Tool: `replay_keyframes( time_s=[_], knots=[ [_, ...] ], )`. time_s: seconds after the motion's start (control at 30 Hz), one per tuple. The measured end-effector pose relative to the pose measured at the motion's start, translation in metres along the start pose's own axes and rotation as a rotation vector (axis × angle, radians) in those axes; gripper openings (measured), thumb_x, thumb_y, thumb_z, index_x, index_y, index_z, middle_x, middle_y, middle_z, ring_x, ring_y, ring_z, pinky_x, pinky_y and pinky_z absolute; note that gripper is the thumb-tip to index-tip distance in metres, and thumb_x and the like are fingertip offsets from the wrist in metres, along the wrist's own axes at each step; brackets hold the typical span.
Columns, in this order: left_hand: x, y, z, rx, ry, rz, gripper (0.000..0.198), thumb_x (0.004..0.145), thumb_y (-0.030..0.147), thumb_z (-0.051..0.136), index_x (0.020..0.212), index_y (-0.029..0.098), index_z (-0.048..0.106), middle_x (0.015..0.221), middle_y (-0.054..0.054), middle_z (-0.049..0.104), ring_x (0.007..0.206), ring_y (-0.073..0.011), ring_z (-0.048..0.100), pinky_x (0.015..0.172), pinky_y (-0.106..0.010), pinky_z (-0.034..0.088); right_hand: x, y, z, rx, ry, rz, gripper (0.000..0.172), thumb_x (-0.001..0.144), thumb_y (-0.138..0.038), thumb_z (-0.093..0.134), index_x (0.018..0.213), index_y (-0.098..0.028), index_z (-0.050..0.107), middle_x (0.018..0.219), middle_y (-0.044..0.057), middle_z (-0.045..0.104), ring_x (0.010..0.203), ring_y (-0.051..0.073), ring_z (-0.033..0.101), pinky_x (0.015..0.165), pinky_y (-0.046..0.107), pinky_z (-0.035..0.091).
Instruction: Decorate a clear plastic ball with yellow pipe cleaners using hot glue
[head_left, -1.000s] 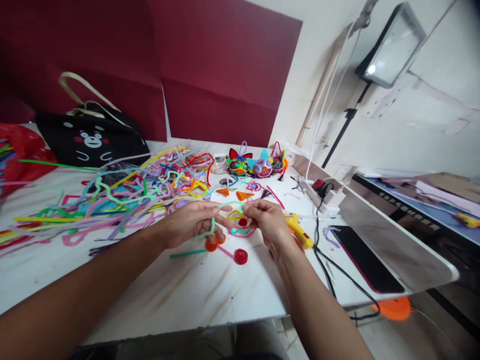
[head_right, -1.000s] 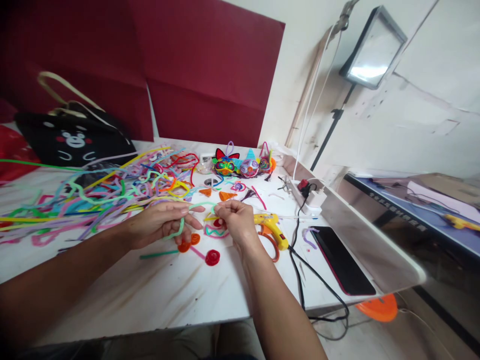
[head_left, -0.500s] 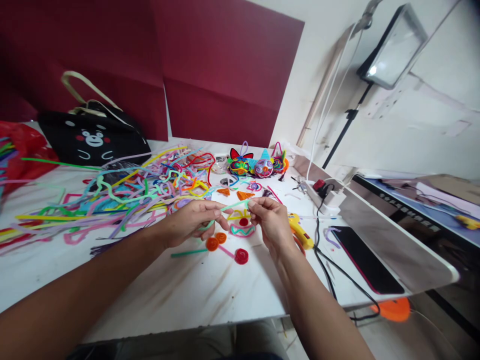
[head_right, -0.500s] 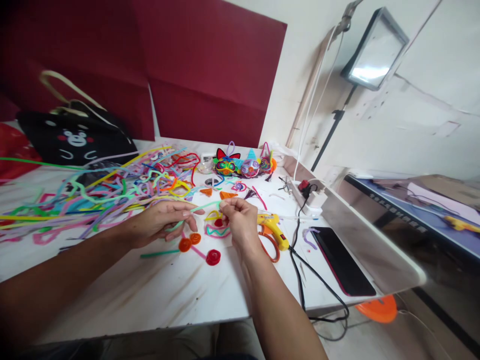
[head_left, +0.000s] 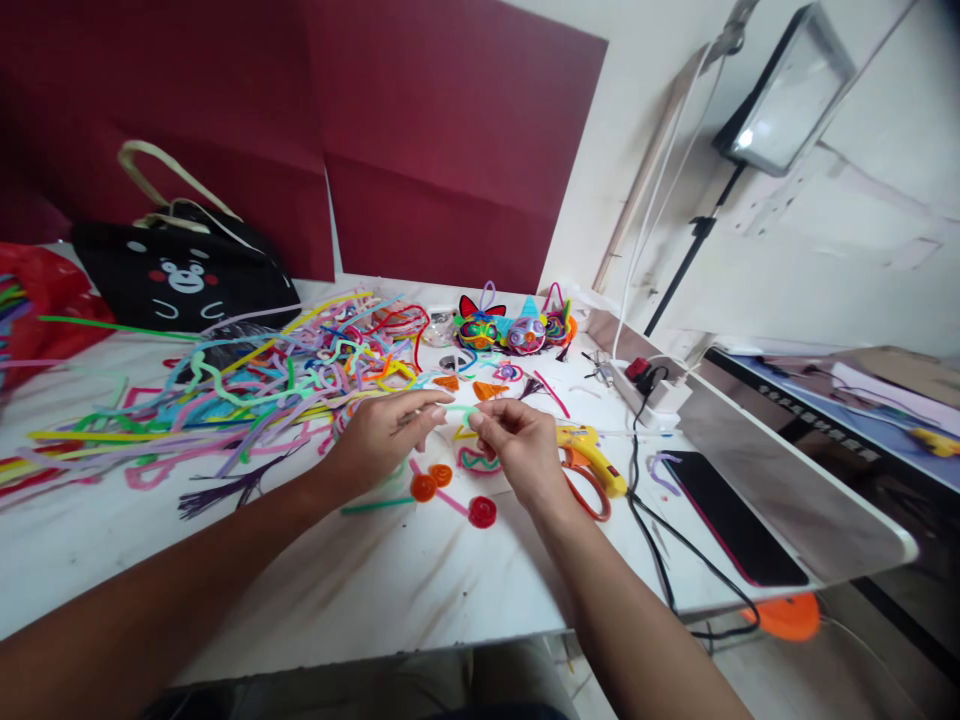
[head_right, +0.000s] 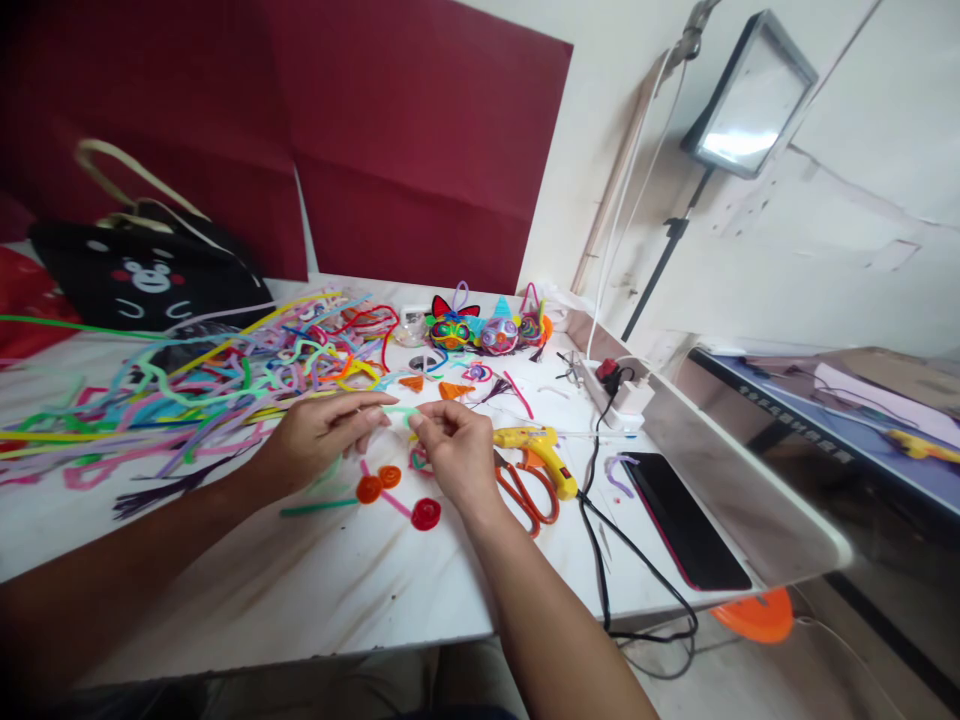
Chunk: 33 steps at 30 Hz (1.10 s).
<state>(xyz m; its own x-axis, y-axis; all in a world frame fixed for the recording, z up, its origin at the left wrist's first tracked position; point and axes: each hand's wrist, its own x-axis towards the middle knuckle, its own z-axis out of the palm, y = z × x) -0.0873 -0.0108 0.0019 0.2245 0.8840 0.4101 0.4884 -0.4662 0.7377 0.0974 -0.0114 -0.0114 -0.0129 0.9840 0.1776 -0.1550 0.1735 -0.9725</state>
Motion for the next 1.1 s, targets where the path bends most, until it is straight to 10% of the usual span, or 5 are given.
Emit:
replay_keyframes(
  time_s=[0.23, 0.87, 1.1],
  knots=[
    [-0.002, 0.004, 0.001, 0.200, 0.059, 0.224, 0.025, 0.091, 0.036, 0.057, 0.087, 0.020, 0.076, 0.090, -0.006, 0.076, 0.086, -0.0201, 0.069, 0.082, -0.029, 0.050, -0.007, 0.004, 0.005, -0.051, -0.095, -0.032, 0.018, 0.070, -0.034, 0.076, 0.076, -0.018, 0.072, 0.056, -0.003, 0.061, 0.048, 0.010, 0.050, 0.046, 0.022, 0.039],
    [-0.002, -0.001, 0.009, -0.261, 0.107, -0.196, 0.020, 0.081, 0.038, 0.066, 0.079, 0.018, 0.065, 0.050, 0.004, 0.054, 0.043, -0.0100, 0.046, 0.043, -0.021, 0.035, -0.003, -0.006, 0.002, 0.043, -0.077, 0.122, 0.024, 0.061, -0.031, 0.081, 0.076, -0.018, 0.068, 0.056, -0.003, 0.061, 0.046, 0.009, 0.049, 0.046, 0.022, 0.039],
    [0.007, -0.004, 0.000, -0.350, 0.222, -0.256, 0.024, 0.077, 0.040, 0.069, 0.079, 0.017, 0.062, 0.048, 0.004, 0.052, 0.040, -0.0081, 0.040, 0.039, -0.020, 0.028, -0.077, -0.003, 0.034, 0.052, -0.660, 0.304, 0.026, 0.077, -0.046, 0.072, 0.083, -0.021, 0.072, 0.069, 0.000, 0.070, 0.055, 0.013, 0.062, 0.050, 0.023, 0.047]
  ],
)
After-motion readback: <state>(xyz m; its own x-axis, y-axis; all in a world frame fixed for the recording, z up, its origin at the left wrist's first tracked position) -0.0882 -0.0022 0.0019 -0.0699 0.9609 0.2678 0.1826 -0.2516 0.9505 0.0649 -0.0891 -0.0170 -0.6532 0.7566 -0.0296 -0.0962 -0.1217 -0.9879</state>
